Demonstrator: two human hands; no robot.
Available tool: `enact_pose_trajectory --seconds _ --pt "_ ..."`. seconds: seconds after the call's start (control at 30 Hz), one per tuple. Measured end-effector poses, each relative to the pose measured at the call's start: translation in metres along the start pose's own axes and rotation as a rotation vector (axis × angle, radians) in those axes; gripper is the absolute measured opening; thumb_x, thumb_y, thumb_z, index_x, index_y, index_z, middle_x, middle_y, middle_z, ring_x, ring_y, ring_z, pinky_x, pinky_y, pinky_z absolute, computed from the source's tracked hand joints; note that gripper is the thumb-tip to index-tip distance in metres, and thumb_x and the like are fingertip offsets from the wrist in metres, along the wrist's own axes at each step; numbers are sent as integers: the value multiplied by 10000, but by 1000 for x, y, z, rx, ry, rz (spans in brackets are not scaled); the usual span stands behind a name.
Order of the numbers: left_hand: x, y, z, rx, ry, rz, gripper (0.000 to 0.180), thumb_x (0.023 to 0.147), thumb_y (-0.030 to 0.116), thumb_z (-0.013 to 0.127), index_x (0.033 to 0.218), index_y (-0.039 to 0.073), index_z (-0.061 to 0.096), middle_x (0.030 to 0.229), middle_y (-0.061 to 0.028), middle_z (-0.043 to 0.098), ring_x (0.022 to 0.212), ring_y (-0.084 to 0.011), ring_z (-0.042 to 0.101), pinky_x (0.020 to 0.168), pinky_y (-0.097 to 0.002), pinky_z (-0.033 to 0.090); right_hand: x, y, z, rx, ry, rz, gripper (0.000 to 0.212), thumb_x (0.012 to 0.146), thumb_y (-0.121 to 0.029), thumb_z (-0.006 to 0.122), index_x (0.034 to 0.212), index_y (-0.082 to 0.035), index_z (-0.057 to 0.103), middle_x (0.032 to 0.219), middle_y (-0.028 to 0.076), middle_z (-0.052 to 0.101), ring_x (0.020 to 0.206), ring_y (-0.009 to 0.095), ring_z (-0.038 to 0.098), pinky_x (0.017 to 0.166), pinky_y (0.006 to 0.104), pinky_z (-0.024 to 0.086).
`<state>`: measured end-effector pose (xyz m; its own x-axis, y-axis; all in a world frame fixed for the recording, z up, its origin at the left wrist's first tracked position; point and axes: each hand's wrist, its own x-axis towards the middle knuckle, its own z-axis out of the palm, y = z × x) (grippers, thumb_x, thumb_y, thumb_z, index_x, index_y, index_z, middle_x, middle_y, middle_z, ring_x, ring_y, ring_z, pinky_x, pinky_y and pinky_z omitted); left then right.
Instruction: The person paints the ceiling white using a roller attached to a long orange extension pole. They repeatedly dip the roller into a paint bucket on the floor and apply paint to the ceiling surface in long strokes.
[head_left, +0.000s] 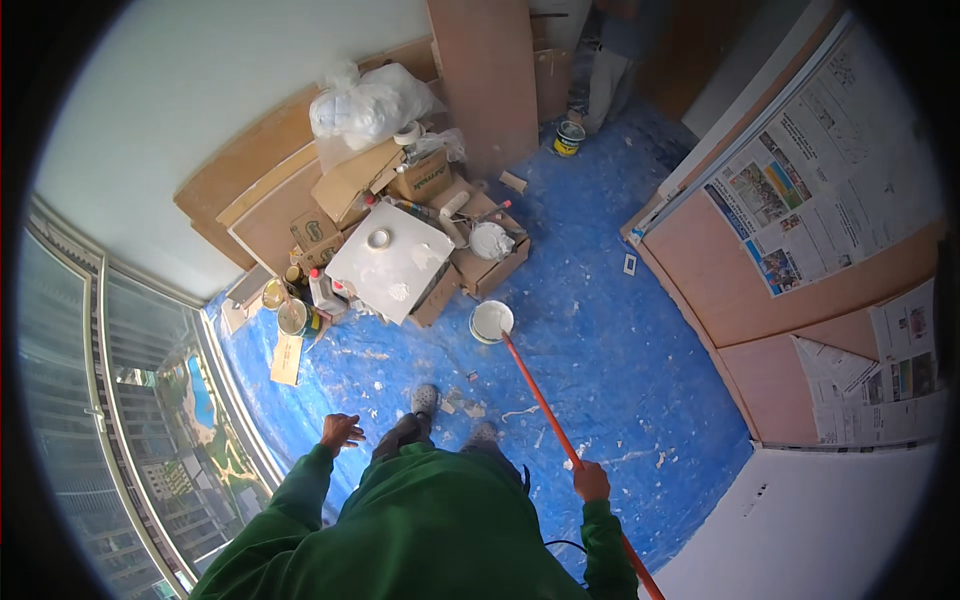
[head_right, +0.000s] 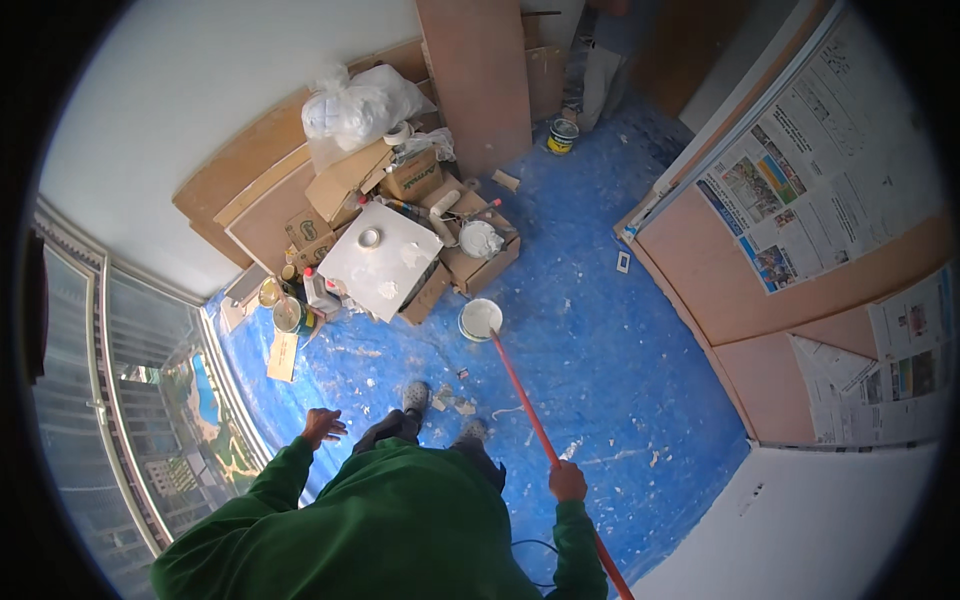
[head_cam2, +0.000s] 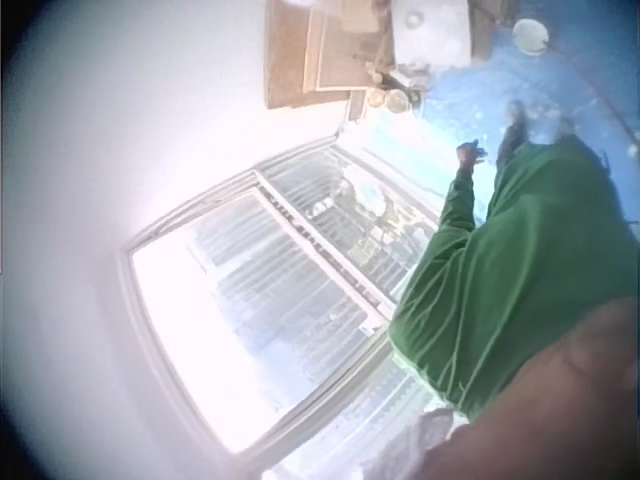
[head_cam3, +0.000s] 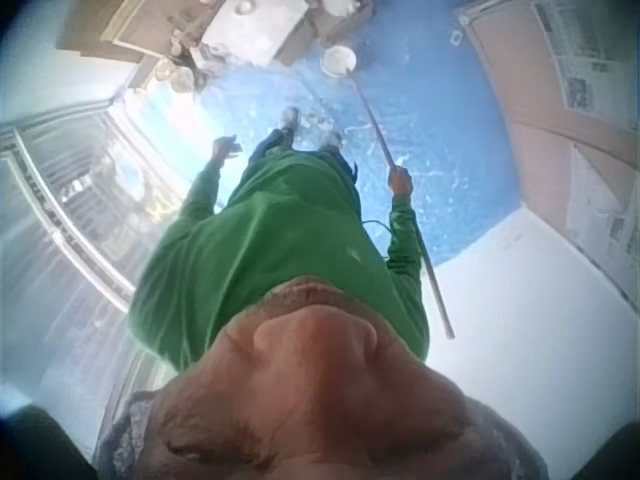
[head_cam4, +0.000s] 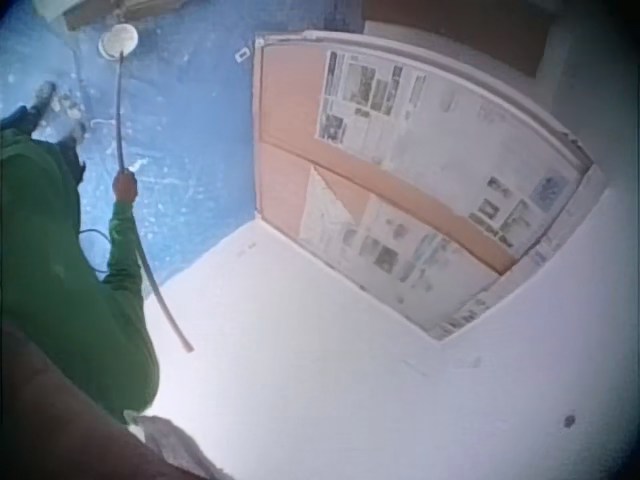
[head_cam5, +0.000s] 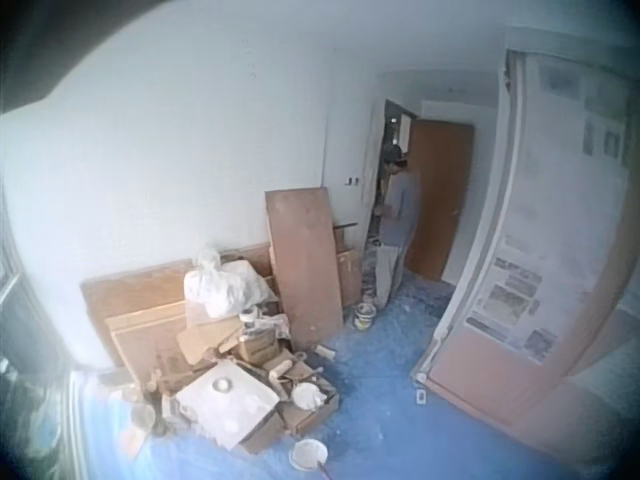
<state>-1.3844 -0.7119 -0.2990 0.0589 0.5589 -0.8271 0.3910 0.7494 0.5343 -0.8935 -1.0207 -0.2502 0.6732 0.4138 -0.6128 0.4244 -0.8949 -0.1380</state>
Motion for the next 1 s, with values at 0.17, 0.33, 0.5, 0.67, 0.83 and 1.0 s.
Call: enact_pose_trajectory --seconds 0.17,0.33,0.5,0.67,0.83,1.0 --pt "-6 -23 0 -20 15 -31 348 919 234 625 1065 -80 591 977 -235 691 796 -345 722 652 -472 581 -8 30 5 33 40 -63 306 903 -371 559 976 -132 736 945 150 720 920 411 679 829 528 539" --pt "8 -80 -18 58 25 -199 344 944 237 601 1101 -69 594 1073 -262 675 823 -385 715 675 -498 587 -17 84 36 96 382 -364 276 931 -371 553 893 -150 714 819 151 687 708 374 663 639 507 551" --pt "20 -44 7 115 3 -245 345 946 246 601 1104 -61 599 1057 -254 676 817 -375 713 671 -488 587 32 116 75 33 362 -501 287 923 -320 570 805 -76 663 692 118 638 675 339 617 601 485 492" --pt "31 25 32 163 -45 -128 347 947 254 601 1106 -54 603 1041 -247 677 811 -364 712 667 -479 587 18 72 25 181 337 -359 289 924 -327 573 811 -77 662 693 121 637 672 337 614 602 483 491" --pt "28 59 50 192 -70 -31 348 949 263 600 1108 -46 608 1025 -239 678 804 -354 711 663 -469 587 15 57 14 260 345 -333 291 925 -334 575 816 -78 660 694 123 636 669 336 611 603 480 490" --pt "24 67 59 232 -81 -5 349 951 271 600 1111 -39 612 1009 -232 679 798 -343 710 659 -460 587 13 54 10 316 352 -326 293 925 -341 578 822 -79 659 695 126 635 667 334 608 604 477 489"
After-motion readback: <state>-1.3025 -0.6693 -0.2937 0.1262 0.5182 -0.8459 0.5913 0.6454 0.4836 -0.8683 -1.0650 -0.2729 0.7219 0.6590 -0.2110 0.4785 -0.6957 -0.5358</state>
